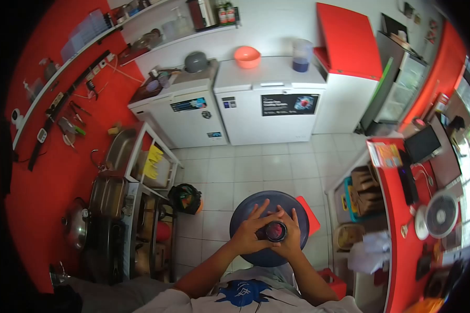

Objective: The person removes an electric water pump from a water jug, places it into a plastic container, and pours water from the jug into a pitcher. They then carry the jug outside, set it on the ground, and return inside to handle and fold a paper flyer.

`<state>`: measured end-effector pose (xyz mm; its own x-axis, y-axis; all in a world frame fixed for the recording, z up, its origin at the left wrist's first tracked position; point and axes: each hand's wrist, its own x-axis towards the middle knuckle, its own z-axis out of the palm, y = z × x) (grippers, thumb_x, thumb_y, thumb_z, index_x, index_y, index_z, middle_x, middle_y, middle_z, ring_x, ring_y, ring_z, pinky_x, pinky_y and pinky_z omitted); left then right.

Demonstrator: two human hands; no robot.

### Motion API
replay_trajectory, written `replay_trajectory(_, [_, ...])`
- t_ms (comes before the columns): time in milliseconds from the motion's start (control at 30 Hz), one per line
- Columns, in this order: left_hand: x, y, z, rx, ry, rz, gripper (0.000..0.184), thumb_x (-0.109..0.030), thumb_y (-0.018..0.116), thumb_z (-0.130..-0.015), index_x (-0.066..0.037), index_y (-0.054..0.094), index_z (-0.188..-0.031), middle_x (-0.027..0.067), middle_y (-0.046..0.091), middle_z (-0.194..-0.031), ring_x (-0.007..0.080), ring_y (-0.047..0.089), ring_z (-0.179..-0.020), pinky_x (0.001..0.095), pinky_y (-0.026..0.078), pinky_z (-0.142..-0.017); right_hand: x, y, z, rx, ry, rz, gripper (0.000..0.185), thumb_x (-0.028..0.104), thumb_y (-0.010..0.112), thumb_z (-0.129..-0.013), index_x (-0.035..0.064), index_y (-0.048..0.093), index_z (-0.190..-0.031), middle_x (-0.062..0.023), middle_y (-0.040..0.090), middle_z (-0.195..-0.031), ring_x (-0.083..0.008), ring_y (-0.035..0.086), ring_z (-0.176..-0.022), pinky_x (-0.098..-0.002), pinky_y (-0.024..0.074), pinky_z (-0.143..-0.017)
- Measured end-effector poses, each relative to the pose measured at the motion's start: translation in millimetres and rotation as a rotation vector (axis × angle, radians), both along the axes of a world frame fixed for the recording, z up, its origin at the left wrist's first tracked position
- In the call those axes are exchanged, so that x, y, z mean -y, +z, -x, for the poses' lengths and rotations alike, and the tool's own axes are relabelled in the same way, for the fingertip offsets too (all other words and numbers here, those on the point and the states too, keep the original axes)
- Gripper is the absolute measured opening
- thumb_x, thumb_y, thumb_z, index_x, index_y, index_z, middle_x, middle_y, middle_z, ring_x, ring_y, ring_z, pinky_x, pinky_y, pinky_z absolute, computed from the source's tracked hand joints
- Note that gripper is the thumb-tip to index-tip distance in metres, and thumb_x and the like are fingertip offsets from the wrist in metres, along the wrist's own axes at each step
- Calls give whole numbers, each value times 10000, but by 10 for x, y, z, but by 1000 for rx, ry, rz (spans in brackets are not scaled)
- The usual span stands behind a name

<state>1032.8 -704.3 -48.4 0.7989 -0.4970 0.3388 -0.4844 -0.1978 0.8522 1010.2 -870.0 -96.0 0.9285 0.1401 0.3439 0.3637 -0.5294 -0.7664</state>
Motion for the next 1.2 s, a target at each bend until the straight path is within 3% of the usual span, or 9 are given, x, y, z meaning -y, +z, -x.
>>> replay_trajectory(167, [-263,107,-930,-32,55,8,673,-200,865,-647,-106,602,-1259,69,611,-1292,306,377,-1383,507,147,-1169,-59,365,-1028,79,105,75,589,347,775,-695,61,606,-1182,-107,593,-1291,-321,452,-1324,-548,204,-1136])
replay_trajectory(333, [-616,440,-1695,-348,264,497,605,-57,841,-684,-45,579,-1229,85,613,-1249,213,537,-1232,385,392,-1073,426,360,-2110,-73,-180,-632,465,332,653,-879,11,572,-1206,-121,588,-1243,-246,517,-1198,-385,324,-1075])
replay_trajectory(433, [-877,819,-2177,-150,274,642,613,-41,837,-703,5,540,-1237,110,606,-1211,179,579,-1126,311,452,-992,739,-668,-2641,-402,-517,-681,385,391,613,-914,46,623,-1085,-50,634,-1023,-166,563,-952,-305,431,-862])
replay_trajectory(467, [-917,954,-2319,-158,332,708,700,-249,894,-663,19,539,-1203,143,616,-1177,218,594,-1120,337,463,-973,653,-901,-2729,-685,-649,-684,360,437,602,-911,101,643,-1033,-3,605,-895,-128,535,-819,-281,432,-739])
replay_trajectory(533, [-1074,1148,-2598,-125,335,731,711,-256,898,-657,21,536,-1202,144,616,-1173,227,597,-1117,346,465,-971,781,-2511,-2859,-831,-213,-1074,427,510,527,-916,136,632,-1093,-55,631,-992,-213,582,-909,-378,500,-726])
replay_trajectory(567, [-1174,1196,-2736,-99,325,750,723,-264,901,-651,24,533,-1202,145,617,-1169,235,600,-1113,355,468,-969,283,-2116,-2783,-726,16,-1134,521,509,444,-947,108,564,-1256,-125,610,-1215,-301,577,-1090,-453,498,-899])
replay_trajectory(867, [-2412,1446,-4512,-100,248,872,703,-242,880,-688,33,525,-1229,155,605,-1225,227,593,-1140,348,452,-988,-1180,-1340,-4446,-769,131,-1732,647,550,369,-948,107,417,-1418,-129,485,-1407,-369,479,-1252,-551,387,-1041])
replay_trajectory(1033, [-3100,1318,-5454,263,656,119,603,-473,598,-903,-74,469,-1337,146,479,-1402,390,373,-1354,611,118,-1113,-1777,-702,-5367,-825,99,-1740,646,536,329,-941,129,385,-1440,-124,415,-1466,-364,417,-1312,-580,338,-1070])
replay_trajectory(1200, [-3616,856,-6401,75,751,44,536,-448,617,-898,-97,516,-1290,147,495,-1354,381,395,-1322,602,201,-1082,-1995,-590,-6310,-877,28,-1703,709,583,324,-909,153,335,-1472,-122,307,-1529,-405,301,-1380,-633,302,-1071])
